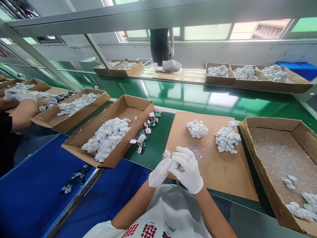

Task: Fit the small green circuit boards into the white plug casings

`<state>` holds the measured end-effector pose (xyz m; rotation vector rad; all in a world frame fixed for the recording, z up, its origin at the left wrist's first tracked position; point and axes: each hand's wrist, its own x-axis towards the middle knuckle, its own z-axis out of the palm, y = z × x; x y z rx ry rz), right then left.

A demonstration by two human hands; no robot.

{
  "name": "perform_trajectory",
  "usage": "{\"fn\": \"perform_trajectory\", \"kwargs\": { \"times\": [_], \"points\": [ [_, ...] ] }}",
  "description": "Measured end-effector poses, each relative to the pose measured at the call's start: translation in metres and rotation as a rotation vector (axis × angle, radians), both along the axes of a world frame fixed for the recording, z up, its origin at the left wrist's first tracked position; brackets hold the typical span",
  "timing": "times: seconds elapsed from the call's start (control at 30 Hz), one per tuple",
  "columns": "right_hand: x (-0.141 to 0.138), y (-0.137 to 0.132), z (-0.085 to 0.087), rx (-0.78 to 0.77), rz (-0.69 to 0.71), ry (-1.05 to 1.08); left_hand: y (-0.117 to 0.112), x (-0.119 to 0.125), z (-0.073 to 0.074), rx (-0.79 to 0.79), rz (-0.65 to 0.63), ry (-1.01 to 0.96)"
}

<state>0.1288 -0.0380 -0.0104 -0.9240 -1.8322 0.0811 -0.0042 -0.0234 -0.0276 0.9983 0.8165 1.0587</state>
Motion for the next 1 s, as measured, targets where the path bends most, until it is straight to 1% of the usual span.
{"fn": "perform_trajectory", "kwargs": {
  "times": [0.13,0.17,0.2,0.3,0.33,0.4,0.47,0.53,0.57,0.6,0.7,0.77,0.9,1.0],
  "points": [
    [0.003,-0.002,-0.001,-0.099,0.1,-0.008,-0.003,-0.002,0.005,-0.019,-0.242,-0.038],
    [0.003,-0.003,0.0,-0.113,0.11,-0.016,-0.003,-0.003,0.006,-0.012,-0.273,-0.028],
    [0.004,-0.003,0.001,-0.113,0.11,-0.022,-0.003,-0.003,0.008,0.0,-0.27,-0.007],
    [0.008,-0.003,0.006,-0.075,0.099,-0.015,-0.003,-0.007,0.012,0.056,-0.145,0.112],
    [0.01,-0.002,0.009,-0.069,0.1,-0.013,-0.002,-0.009,0.014,0.081,-0.131,0.153],
    [0.013,-0.001,0.012,-0.06,0.115,-0.033,-0.001,-0.013,0.016,0.122,-0.159,0.203],
    [0.014,0.0,0.015,-0.055,0.142,-0.076,-0.001,-0.014,0.019,0.116,-0.189,0.212],
    [0.013,0.0,0.015,-0.052,0.166,-0.114,-0.001,-0.011,0.021,0.09,-0.132,0.202],
    [0.011,-0.002,0.015,-0.055,0.152,-0.112,-0.002,-0.009,0.022,0.087,-0.085,0.192],
    [0.009,-0.004,0.014,-0.064,0.108,-0.09,-0.002,-0.006,0.023,0.093,-0.045,0.176],
    [0.0,-0.011,0.011,-0.064,-0.111,0.046,-0.004,0.0,0.026,0.115,0.042,0.104],
    [-0.004,-0.015,0.008,-0.032,-0.208,0.095,-0.006,0.001,0.028,0.123,0.06,0.08],
    [-0.007,-0.019,0.002,0.046,-0.248,0.044,-0.011,0.002,0.029,0.191,0.094,0.095],
    [-0.005,-0.019,0.001,0.099,-0.226,-0.002,-0.013,0.003,0.026,0.214,0.144,0.123]
  ]
}}
